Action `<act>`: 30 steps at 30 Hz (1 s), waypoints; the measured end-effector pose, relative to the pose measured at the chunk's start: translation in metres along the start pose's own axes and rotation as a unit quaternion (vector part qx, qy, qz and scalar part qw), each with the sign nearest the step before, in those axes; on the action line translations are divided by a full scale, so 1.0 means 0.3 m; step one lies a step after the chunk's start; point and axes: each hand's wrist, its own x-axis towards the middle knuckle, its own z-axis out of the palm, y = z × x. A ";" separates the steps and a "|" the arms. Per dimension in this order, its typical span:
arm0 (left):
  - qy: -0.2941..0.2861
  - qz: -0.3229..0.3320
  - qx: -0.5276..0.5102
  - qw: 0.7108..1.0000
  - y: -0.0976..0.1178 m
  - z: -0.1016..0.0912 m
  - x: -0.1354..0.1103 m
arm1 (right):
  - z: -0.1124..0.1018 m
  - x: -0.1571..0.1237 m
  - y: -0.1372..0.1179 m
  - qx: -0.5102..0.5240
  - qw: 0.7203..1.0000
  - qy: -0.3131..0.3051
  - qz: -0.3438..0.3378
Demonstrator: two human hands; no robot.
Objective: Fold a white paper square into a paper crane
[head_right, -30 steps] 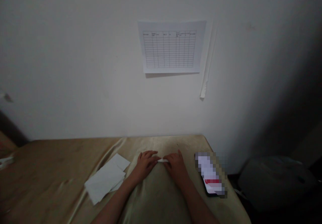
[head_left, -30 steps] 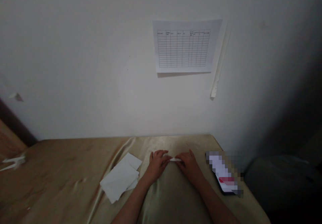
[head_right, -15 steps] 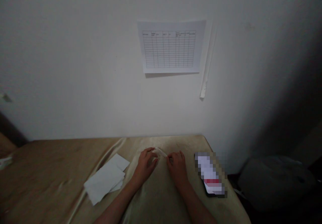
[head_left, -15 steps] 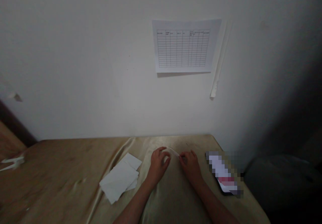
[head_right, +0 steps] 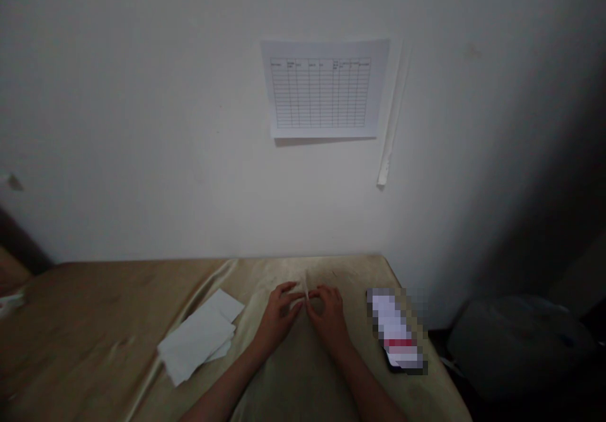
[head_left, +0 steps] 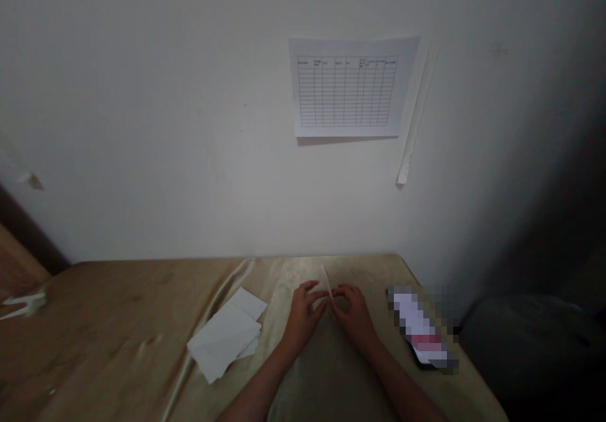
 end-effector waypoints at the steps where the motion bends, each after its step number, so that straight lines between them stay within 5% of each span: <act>1: 0.005 -0.002 -0.007 1.000 0.001 0.000 0.002 | 0.000 -0.001 -0.002 0.003 1.000 0.000 0.005; 16: 0.025 -0.033 -0.055 0.998 0.019 -0.001 0.010 | -0.005 0.007 0.000 0.080 0.995 -0.011 0.052; 30: 0.013 -0.040 -0.063 0.997 0.043 -0.015 0.018 | -0.020 0.015 -0.024 0.103 0.994 -0.010 0.028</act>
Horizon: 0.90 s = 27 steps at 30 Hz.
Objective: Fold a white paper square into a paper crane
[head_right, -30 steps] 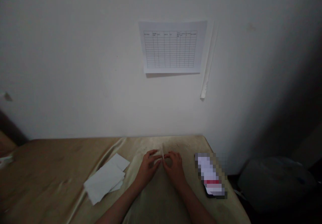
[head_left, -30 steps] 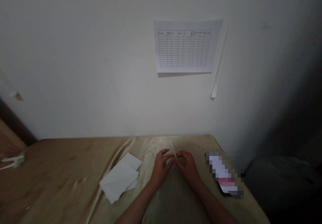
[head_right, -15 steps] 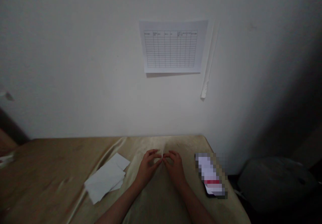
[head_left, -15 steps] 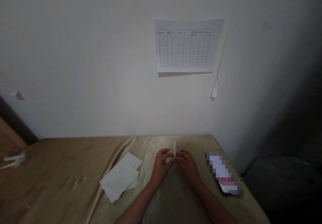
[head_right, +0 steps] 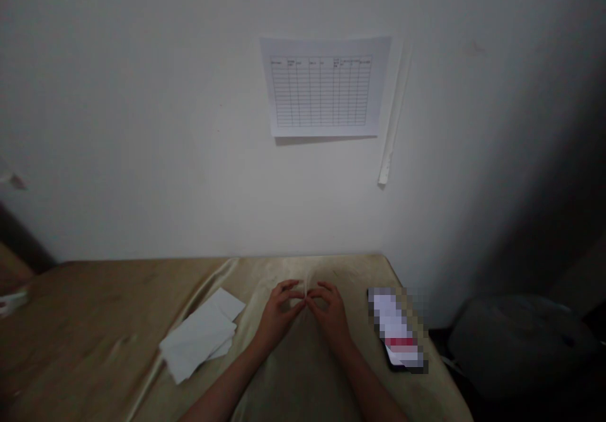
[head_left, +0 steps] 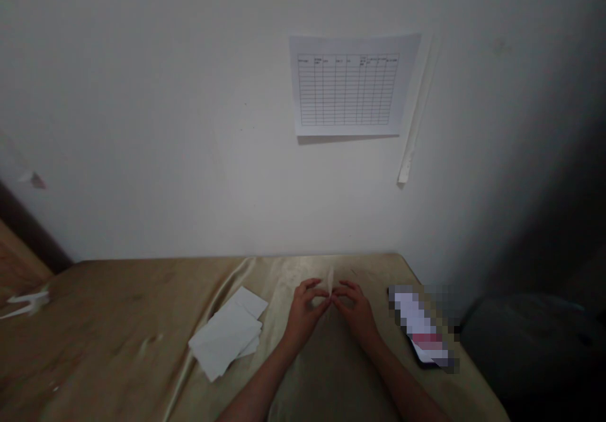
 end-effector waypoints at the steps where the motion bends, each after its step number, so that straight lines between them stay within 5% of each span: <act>1: 0.000 -0.001 0.000 1.000 -0.002 0.001 0.000 | 0.000 0.000 -0.001 -0.002 1.000 0.000 0.002; 27: 0.013 0.015 0.019 1.000 0.006 0.001 0.001 | 0.002 -0.012 0.000 -0.058 0.998 0.027 -0.029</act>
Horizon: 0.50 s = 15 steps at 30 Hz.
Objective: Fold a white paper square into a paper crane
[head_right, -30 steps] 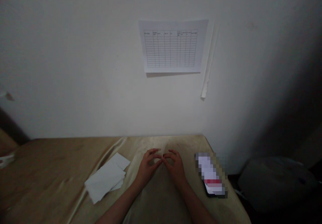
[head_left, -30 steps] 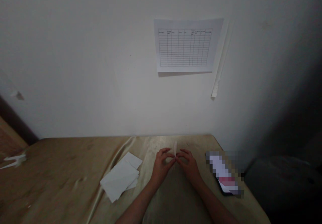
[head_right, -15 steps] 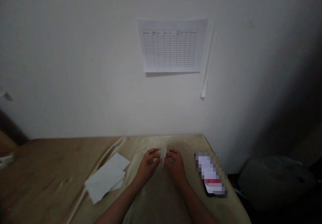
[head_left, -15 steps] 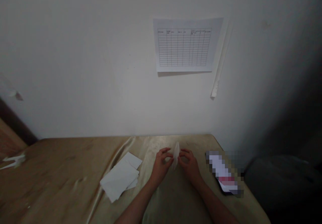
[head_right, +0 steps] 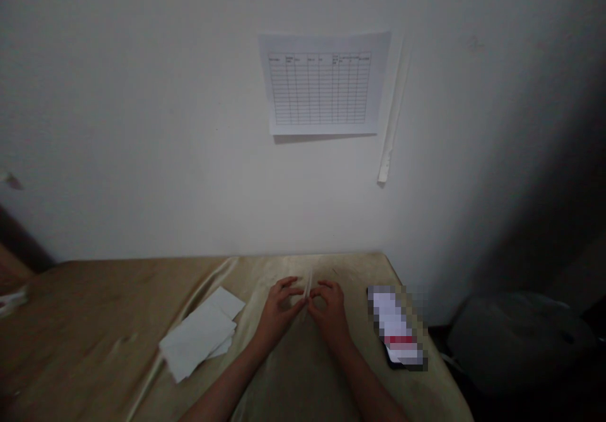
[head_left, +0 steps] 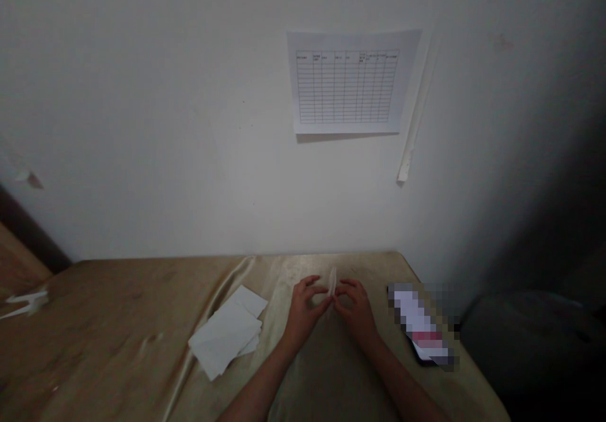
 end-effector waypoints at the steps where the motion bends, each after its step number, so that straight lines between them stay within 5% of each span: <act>1: 0.001 0.003 0.000 1.000 0.001 -0.001 0.001 | -0.001 0.000 -0.002 0.000 1.000 0.000 -0.001; 15: 0.001 -0.033 -0.066 0.997 -0.048 0.010 0.006 | 0.010 -0.002 0.020 0.032 0.999 0.001 0.038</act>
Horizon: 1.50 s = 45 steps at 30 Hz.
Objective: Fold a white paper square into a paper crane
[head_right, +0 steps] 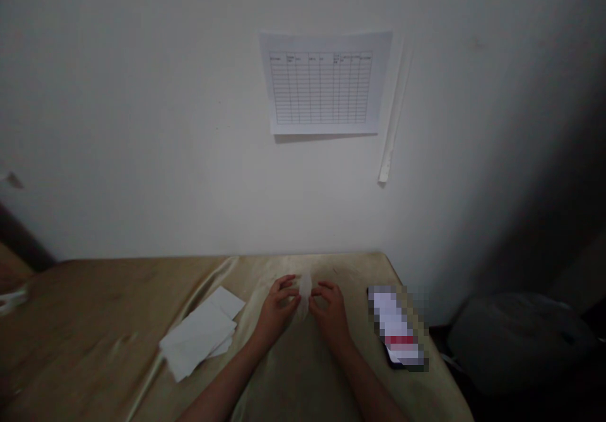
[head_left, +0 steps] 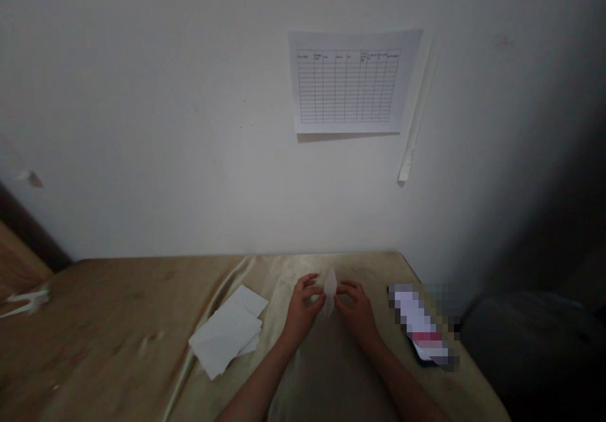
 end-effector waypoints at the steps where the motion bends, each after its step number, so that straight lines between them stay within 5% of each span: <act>1: -0.002 -0.002 -0.002 1.000 0.000 0.000 0.001 | 0.001 0.000 0.001 -0.001 1.000 -0.001 0.001; 23: -0.025 -0.052 -0.041 0.997 -0.001 -0.002 0.005 | 0.012 -0.009 0.011 -0.010 1.000 -0.022 0.000; 45: -0.042 -0.032 -0.030 0.998 0.022 -0.008 0.006 | 0.001 0.008 0.011 0.041 0.998 -0.014 0.044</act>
